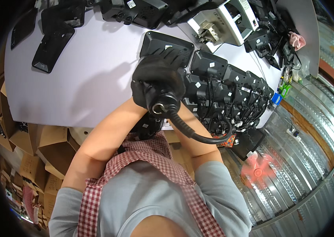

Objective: The person assembles multiple black electronic components by hand and with a power screwdriver on a workbench.

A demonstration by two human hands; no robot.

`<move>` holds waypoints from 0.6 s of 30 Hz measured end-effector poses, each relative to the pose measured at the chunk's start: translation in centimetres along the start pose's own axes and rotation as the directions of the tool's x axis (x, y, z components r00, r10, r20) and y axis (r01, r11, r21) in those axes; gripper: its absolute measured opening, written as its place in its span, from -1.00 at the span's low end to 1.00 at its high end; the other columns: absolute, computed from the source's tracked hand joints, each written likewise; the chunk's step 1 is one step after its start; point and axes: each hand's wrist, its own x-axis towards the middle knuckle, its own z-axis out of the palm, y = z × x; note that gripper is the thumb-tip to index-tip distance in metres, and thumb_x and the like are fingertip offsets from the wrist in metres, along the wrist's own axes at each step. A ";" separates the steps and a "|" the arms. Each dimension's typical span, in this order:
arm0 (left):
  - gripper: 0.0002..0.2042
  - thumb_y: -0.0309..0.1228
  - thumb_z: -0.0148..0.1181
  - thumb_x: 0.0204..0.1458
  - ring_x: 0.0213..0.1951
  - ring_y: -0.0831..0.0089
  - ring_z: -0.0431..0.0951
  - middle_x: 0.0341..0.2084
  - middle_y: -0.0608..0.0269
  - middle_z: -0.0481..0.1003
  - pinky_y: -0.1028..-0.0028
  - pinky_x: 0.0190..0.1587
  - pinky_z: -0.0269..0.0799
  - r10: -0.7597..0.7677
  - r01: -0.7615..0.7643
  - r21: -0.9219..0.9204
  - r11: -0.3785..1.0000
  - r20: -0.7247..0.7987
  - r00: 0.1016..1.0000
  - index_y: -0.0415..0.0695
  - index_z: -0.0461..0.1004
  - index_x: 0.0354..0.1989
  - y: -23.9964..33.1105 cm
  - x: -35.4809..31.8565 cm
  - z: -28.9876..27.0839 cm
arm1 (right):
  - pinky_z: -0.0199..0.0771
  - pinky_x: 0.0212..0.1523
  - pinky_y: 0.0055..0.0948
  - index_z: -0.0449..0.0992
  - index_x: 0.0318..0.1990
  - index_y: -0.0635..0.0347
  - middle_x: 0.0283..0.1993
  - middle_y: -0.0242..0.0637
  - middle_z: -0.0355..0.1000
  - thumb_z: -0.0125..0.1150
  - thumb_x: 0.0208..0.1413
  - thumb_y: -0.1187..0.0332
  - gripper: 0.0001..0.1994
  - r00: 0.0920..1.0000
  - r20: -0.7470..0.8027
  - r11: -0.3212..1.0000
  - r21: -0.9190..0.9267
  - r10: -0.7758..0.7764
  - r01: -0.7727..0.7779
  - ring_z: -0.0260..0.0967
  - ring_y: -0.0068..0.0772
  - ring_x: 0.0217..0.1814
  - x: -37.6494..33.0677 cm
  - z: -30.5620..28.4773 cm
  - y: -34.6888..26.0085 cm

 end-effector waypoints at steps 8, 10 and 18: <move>-0.68 -0.19 0.08 -0.06 -0.12 0.17 0.57 -0.30 0.10 0.58 0.22 0.07 0.37 0.166 -0.165 0.518 0.839 0.046 0.985 -0.07 0.61 -0.21 -3.9 -2.6 4.4 | 0.48 -0.10 -0.23 0.48 -0.12 0.17 -0.24 -0.16 0.50 0.33 -0.08 0.40 -0.68 0.999 0.032 0.999 -0.038 -0.008 0.009 0.48 -0.14 -0.18 0.8 2.1 -0.9; -0.61 -0.23 0.06 0.02 0.09 0.22 0.46 -0.07 -0.01 0.49 0.17 0.25 0.21 -0.229 0.235 -0.334 0.913 0.056 0.972 -0.13 0.51 -0.01 -6.2 -5.4 4.4 | 0.50 -0.11 -0.23 0.45 -0.10 0.21 -0.25 -0.13 0.49 0.25 -0.02 0.38 -0.70 0.991 -0.134 0.999 0.038 -0.004 0.009 0.48 -0.15 -0.19 0.9 1.2 -1.8; -0.50 -0.31 0.11 -0.05 0.28 0.02 0.21 0.19 -0.04 0.30 0.08 0.34 0.03 -0.102 -0.103 0.538 0.836 0.338 0.936 -0.19 0.35 0.12 -0.2 -0.3 2.2 | 0.50 -0.01 -0.35 0.36 -0.12 0.36 -0.26 -0.11 0.45 -0.01 0.20 0.37 -0.78 0.631 -0.759 0.974 -0.224 -0.159 -0.024 0.48 -0.31 -0.16 2.3 -9.4 -2.4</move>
